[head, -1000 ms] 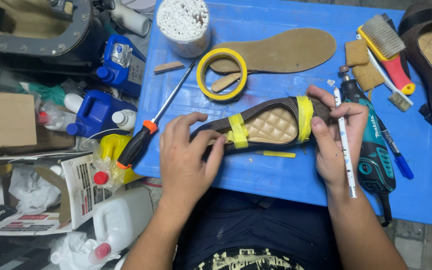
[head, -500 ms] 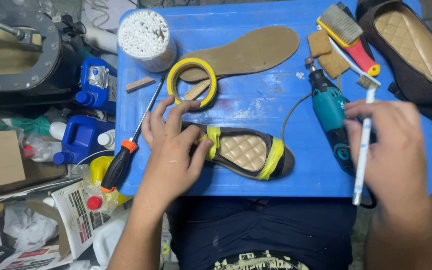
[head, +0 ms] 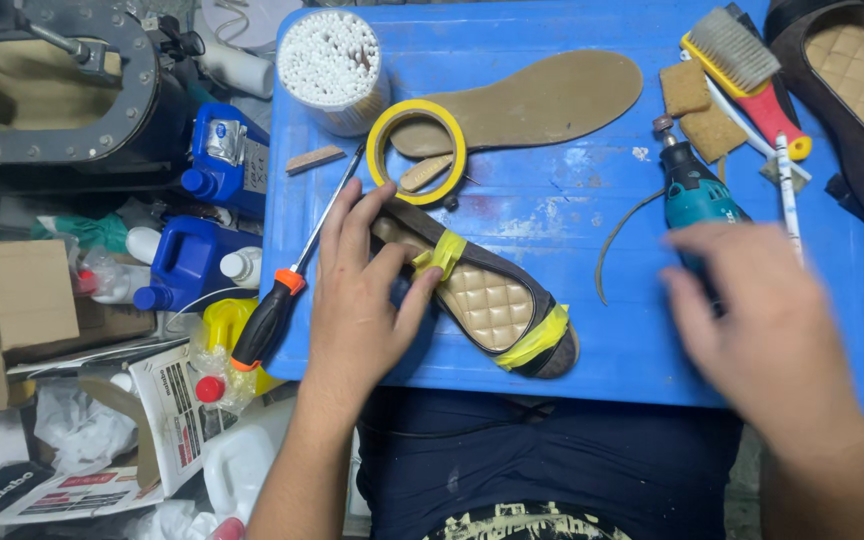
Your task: The person marks the edge of a shoe sole with a pen and pencil while it is taped to the workbench. They then remove the tape and peel the protective backing off a new insole.
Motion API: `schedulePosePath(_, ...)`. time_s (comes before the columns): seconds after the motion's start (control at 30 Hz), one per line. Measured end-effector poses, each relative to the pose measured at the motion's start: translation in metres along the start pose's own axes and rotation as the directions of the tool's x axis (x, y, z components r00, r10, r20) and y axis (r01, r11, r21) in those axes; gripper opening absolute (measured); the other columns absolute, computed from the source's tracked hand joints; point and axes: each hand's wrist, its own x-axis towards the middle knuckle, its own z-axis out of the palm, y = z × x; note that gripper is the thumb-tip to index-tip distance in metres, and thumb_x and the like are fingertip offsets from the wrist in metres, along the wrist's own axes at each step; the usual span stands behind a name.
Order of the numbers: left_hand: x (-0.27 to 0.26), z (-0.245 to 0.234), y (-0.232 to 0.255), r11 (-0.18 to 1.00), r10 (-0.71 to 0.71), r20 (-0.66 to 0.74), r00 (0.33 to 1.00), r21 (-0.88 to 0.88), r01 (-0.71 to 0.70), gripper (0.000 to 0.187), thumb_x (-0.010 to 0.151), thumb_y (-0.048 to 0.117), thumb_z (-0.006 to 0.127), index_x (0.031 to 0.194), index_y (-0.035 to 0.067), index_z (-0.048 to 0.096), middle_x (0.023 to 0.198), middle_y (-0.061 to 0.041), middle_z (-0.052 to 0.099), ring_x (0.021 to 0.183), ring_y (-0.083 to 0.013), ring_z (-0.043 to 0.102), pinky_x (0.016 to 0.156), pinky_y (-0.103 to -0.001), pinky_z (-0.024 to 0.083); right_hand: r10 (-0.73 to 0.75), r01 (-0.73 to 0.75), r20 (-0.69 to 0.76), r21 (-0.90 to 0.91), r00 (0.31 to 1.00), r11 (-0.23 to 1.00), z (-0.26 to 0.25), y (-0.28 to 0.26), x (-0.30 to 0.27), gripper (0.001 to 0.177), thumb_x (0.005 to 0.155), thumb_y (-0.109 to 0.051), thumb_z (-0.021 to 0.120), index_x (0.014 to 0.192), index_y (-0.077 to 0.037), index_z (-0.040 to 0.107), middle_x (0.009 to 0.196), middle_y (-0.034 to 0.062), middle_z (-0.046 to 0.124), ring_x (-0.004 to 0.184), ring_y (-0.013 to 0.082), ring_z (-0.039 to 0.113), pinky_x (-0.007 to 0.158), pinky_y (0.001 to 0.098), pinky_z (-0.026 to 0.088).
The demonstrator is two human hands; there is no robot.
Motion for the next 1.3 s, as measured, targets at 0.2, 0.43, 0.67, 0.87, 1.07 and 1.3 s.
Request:
schedulePosePath(0.2,-0.017,-0.009,-0.007,0.994,-0.111,-0.069,0.991,0.000,0.111,0.015,0.088,0.010,0.077,0.089,-0.001,0.067,0.152,-0.020,0.050,0.152,-0.0453,0.035,0.123,-0.052,0.032,-0.159,0.072,0.231,0.345,0.960,0.936,0.051,-0.033,0.011,0.029,0.079,-0.007,0.073,0.105,0.001,0.064,0.106,0.0151,0.070,0.103,0.0352,0.065,0.087,0.0418,0.052)
schedulePosePath(0.43,-0.019,-0.014,-0.018,0.991,-0.108,-0.053,0.993,-0.085,0.103,0.012,0.086,0.008,0.078,0.088,0.001,0.068,0.151,-0.020,0.050,0.152,-0.0458,0.034,0.124,-0.054,0.029,-0.190,0.097,0.254,0.339,0.948,0.936,0.062,-0.031,0.015,0.021,0.083,-0.006,0.071,0.103,-0.002,0.066,0.100,0.0128,0.072,0.098,0.0327,0.067,0.084,0.0410,0.054)
schedulePosePath(0.67,-0.014,-0.010,-0.018,0.991,-0.095,-0.032,0.995,-0.096,0.091,0.012,0.086,0.009,0.078,0.090,0.002,0.069,0.151,-0.019,0.051,0.153,-0.0453,0.034,0.124,-0.053,0.029,-0.210,0.182,0.177,0.164,0.962,0.970,0.068,-0.033,0.014,0.026,0.071,-0.007,0.072,0.096,-0.005,0.068,0.089,0.0111,0.067,0.088,0.0336,0.064,0.077,0.0437,0.052)
schedulePosePath(0.87,-0.010,-0.005,-0.014,0.994,-0.069,-0.027,0.997,-0.091,0.066,0.013,0.082,0.006,0.079,0.089,0.002,0.070,0.150,-0.019,0.051,0.151,-0.0454,0.035,0.123,-0.054,0.029,-0.050,0.044,0.094,0.060,0.994,0.997,0.051,-0.024,0.009,0.017,0.075,-0.004,0.070,0.092,-0.003,0.067,0.091,0.0120,0.062,0.090,0.0343,0.064,0.080,0.0435,0.052)
schedulePosePath(1.07,-0.011,0.035,0.007,0.984,-0.090,-0.099,0.991,-0.161,0.074,0.015,0.084,0.008,0.081,0.089,0.001,0.068,0.151,-0.018,0.049,0.152,-0.0444,0.034,0.123,-0.053,0.031,0.135,-0.190,0.159,0.411,0.978,0.892,0.029,-0.037,0.025,0.016,0.084,-0.006,0.068,0.099,0.000,0.067,0.091,0.0126,0.066,0.075,0.0226,0.067,0.065,0.0347,0.054)
schedulePosePath(1.3,-0.022,0.056,0.018,0.982,-0.118,-0.219,0.969,-0.168,0.082,0.014,0.087,0.007,0.080,0.093,0.002,0.068,0.152,-0.019,0.046,0.153,-0.0477,0.030,0.125,-0.056,0.030,0.175,-0.296,0.286,0.465,0.942,0.834,0.052,-0.063,0.038,0.017,0.092,-0.014,0.067,0.105,-0.002,0.068,0.082,0.0126,0.073,0.065,0.0250,0.074,0.056,0.0354,0.055)
